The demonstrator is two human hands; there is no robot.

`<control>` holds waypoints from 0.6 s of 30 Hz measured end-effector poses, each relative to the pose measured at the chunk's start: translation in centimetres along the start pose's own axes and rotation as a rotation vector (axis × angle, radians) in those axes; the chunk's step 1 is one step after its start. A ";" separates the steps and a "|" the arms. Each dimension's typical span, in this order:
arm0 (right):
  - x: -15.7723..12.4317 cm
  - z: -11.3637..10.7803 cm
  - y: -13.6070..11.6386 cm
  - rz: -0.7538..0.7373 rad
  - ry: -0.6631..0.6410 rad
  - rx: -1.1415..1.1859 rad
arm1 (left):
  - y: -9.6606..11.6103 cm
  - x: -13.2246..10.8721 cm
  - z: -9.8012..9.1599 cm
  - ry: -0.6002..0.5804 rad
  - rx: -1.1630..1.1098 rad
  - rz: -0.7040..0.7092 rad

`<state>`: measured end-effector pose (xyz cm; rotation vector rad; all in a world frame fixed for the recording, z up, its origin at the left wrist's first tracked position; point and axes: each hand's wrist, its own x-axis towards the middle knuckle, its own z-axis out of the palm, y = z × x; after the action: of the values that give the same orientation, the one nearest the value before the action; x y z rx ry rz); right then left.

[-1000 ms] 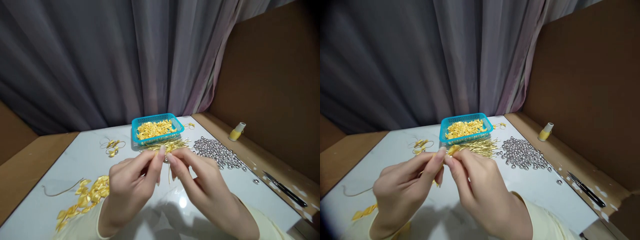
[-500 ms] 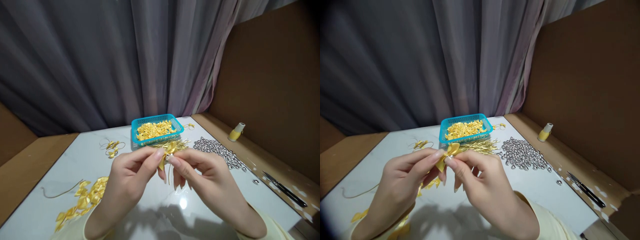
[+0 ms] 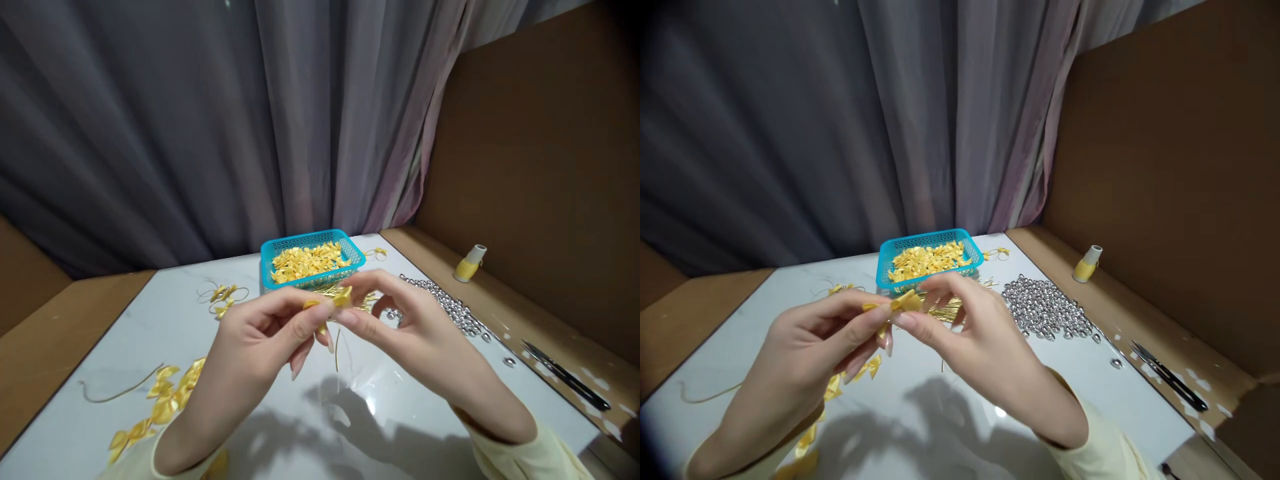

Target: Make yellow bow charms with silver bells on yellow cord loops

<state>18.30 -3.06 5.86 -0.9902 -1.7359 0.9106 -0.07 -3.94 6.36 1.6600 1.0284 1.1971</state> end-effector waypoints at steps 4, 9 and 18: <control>0.9 -0.4 0.7 0.042 -0.191 0.230 | 0.0 0.5 0.0 -0.119 -0.161 -0.151; 0.8 -0.3 0.7 0.035 -0.379 0.513 | 0.2 0.6 0.1 -0.246 -0.122 -0.179; 0.1 -0.7 0.1 0.000 -0.424 0.114 | 0.2 0.5 0.2 -0.306 -0.059 -0.230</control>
<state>18.97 -2.78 6.07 -0.7582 -2.0034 1.2740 0.20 -3.53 6.63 1.5714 0.9508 0.7882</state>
